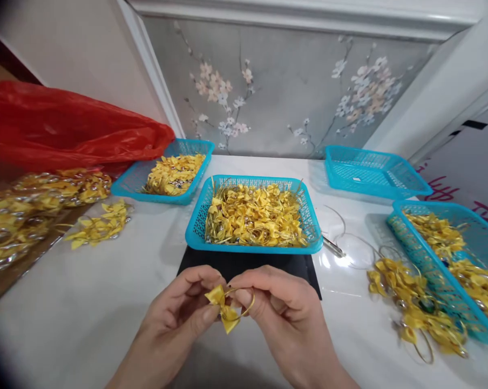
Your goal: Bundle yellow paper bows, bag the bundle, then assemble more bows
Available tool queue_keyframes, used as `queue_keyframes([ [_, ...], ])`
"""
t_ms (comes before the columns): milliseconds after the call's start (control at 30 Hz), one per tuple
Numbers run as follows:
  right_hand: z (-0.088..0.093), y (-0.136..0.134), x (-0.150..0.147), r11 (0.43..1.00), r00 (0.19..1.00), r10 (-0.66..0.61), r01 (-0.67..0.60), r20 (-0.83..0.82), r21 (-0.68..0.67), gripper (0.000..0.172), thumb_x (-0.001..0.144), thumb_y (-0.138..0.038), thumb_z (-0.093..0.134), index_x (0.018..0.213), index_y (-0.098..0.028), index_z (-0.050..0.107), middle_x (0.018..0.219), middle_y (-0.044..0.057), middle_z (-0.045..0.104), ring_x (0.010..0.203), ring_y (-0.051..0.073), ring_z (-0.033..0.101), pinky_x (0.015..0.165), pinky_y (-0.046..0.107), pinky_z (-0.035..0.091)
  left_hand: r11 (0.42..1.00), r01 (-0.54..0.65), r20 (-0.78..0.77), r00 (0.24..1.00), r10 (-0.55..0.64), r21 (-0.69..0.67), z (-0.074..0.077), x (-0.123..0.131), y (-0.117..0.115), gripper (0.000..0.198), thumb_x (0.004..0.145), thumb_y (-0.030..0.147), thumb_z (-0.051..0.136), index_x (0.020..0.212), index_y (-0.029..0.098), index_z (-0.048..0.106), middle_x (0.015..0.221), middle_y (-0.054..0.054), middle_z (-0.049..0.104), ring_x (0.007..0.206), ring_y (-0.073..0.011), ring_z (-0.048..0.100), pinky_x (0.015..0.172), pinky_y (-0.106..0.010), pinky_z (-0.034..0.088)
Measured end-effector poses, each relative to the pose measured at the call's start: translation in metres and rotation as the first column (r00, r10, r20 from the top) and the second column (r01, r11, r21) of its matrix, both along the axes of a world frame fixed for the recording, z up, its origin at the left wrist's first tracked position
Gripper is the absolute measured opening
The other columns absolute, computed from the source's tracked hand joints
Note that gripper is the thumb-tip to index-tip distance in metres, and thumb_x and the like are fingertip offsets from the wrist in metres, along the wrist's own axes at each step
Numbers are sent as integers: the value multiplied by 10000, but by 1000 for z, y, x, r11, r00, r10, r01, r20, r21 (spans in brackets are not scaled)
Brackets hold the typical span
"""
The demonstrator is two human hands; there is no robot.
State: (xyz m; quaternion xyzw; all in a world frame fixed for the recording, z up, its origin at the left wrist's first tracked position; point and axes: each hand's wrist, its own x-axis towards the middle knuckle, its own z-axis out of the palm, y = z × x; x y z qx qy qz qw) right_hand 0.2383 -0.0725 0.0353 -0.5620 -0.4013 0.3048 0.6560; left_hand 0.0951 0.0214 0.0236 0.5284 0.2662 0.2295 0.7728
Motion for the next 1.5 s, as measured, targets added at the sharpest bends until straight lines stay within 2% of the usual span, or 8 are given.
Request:
queue_keyframes([
  [167,-2,-9,2,997,997,-70,71,12,-35,218,854,-195,638,1003,-339,703,825,-13,681,654,99,586,588,159,503,1000,-12,1,1000,12,1,-2,2,0,218,830,199,670,1015,309,635,958,28,666,866,-120,641,735,-175,516],
  [300,-5,-16,5,1000,998,11,-10,64,-24,172,868,-212,610,993,-310,676,788,-9,620,651,113,567,547,188,475,999,-9,13,1000,9,34,1,5,0,229,816,193,684,1012,304,641,959,24,675,866,-123,650,712,-160,518],
  [467,-6,-18,5,994,971,102,-105,217,3,264,831,-133,636,1043,-291,631,812,-12,609,694,124,575,611,226,486,995,-34,-39,998,38,97,4,9,0,264,784,165,716,1004,299,659,929,25,704,852,-116,671,710,-133,524],
  [667,-4,-14,5,995,969,95,-91,227,-26,174,860,-89,577,916,-247,625,834,-7,626,721,110,592,629,200,487,959,-33,-9,999,37,281,7,11,-2,335,806,119,680,1042,355,655,944,48,714,861,-102,674,746,-127,529],
  [867,-3,-16,6,995,975,98,-95,199,-26,219,861,-77,536,928,-264,627,841,-7,603,715,111,580,618,204,481,893,10,-16,1000,-3,451,7,8,0,296,836,106,632,1008,342,680,995,25,678,915,-129,638,753,-167,528],
  [1033,1,-20,8,993,957,113,-99,266,-65,217,818,-137,623,996,-259,640,922,30,591,767,151,577,654,257,501,927,-23,-74,996,55,373,10,10,-2,244,817,132,659,960,324,705,940,10,688,842,-137,647,688,-161,522],
  [1233,3,-16,5,990,962,74,-39,263,-136,103,880,-168,540,814,-204,610,787,31,561,675,144,525,581,249,452,970,-148,-131,976,175,193,17,18,-16,175,742,197,736,893,284,738,860,-6,703,775,-149,646,664,-170,528],
  [1500,1,-11,11,972,994,111,-105,20,-211,176,916,-270,540,778,-192,617,783,26,541,723,150,508,587,248,413,995,22,-139,990,-8,102,14,12,-6,244,768,179,721,981,299,706,901,6,710,820,-137,653,680,-152,525],
])
